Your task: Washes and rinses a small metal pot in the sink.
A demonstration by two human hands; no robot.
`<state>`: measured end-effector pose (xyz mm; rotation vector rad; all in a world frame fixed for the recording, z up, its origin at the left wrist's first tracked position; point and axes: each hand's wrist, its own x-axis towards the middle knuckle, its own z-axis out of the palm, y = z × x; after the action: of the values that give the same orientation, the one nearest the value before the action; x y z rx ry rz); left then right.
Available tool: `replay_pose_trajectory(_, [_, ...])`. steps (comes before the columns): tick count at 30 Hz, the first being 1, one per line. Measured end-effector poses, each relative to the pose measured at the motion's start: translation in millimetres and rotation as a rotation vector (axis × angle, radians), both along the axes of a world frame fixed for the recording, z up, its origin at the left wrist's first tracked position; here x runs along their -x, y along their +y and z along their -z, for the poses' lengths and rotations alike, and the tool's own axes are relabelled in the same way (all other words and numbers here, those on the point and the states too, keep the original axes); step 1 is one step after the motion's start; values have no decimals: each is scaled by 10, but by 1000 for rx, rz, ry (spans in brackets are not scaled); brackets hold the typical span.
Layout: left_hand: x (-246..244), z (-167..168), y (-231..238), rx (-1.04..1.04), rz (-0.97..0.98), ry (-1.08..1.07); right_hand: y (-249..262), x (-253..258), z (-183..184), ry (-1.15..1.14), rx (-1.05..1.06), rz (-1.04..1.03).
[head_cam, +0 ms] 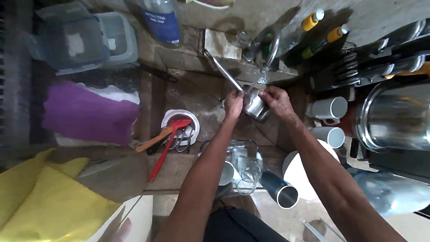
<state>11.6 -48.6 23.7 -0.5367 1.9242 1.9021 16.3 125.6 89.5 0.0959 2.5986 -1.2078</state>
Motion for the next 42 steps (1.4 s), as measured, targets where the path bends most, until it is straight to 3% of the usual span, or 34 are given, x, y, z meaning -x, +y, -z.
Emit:
replay_pose_trajectory(9, [-107, 70, 181, -158, -201, -133, -257, -492, -146, 111, -292, -338])
replay_pose_trajectory(16, [-137, 37, 419, -250, -159, -255, -47, -739, -235, -161, -520, -405])
replay_pose_trajectory(19, [-43, -54, 465, -279, -170, -272, -52, -833, -273, -128, -535, -372])
replay_pose_trajectory(24, [308, -151, 422, -352, -375, -150, -278, -621, -323, -82, -616, -360])
replay_pose_trajectory(27, [457, -131, 353, -623, -546, -148, -321, -773, -414, -17, -599, -350])
replay_pose_trajectory(31, [346, -45, 377, -740, -595, -212, -381, -885, -444, -137, -684, -328])
replay_pose_trajectory(37, [273, 46, 362, -588, -669, -215, -355, -1035, -769, -400, -870, -369])
replay_pose_trajectory(42, [262, -23, 448, -631, -696, -299, -554, -1086, -1091, -520, -998, -427])
